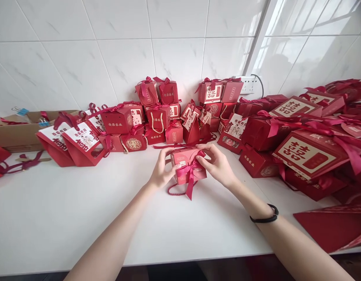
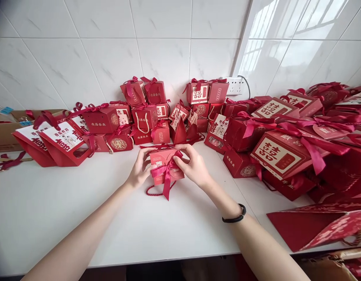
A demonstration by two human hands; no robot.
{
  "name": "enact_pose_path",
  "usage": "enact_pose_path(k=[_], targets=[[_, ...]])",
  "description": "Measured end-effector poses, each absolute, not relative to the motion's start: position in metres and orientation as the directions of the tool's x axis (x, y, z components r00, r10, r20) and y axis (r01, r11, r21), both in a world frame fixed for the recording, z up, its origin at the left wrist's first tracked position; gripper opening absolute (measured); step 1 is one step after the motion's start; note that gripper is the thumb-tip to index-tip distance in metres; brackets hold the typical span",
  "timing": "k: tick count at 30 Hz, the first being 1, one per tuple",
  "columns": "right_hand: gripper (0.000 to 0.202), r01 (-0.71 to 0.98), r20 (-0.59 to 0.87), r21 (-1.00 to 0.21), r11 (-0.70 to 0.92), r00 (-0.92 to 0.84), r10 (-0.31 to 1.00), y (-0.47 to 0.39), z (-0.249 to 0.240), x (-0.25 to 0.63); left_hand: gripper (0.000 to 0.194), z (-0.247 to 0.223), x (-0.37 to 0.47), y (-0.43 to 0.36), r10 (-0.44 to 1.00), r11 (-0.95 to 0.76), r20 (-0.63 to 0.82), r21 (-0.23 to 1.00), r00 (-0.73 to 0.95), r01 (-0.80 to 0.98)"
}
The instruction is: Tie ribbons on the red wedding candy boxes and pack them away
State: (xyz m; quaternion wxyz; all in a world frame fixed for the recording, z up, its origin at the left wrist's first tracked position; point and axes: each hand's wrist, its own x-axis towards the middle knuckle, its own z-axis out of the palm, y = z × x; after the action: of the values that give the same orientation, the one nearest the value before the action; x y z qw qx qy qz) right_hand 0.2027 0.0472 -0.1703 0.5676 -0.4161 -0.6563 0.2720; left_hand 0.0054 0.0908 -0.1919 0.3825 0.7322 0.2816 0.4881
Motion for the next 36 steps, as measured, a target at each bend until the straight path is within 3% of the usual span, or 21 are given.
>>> enact_pose_path(k=[5,8,17,25,36], targets=[[0.026,0.222,0.498,-0.846,0.484,0.01,0.867,0.049,-0.171,0.204,0.068,-0.193,0.008,0.091,0.77,-0.573,0.558,0.818,0.31,-0.049],[0.026,0.247,0.486,-0.851,0.463,0.04,0.873,0.05,-0.171,0.205,0.074,-0.194,0.011,0.088,0.744,-0.634,0.602,0.774,0.29,0.018],[0.025,0.204,0.389,-0.907,0.368,0.076,0.918,0.051,-0.166,0.205,0.053,-0.188,0.012,0.082,0.782,-0.583,0.534,0.809,0.321,0.076],[0.034,0.154,0.139,-0.976,0.155,-0.112,0.984,0.048,-0.155,0.213,0.044,-0.188,0.01,0.084,0.815,-0.553,0.515,0.828,0.264,0.09],[0.03,0.153,0.204,-0.949,0.276,-0.369,0.907,0.047,-0.149,0.218,0.033,-0.186,0.008,0.087,0.852,-0.514,0.497,0.854,0.165,0.082]])
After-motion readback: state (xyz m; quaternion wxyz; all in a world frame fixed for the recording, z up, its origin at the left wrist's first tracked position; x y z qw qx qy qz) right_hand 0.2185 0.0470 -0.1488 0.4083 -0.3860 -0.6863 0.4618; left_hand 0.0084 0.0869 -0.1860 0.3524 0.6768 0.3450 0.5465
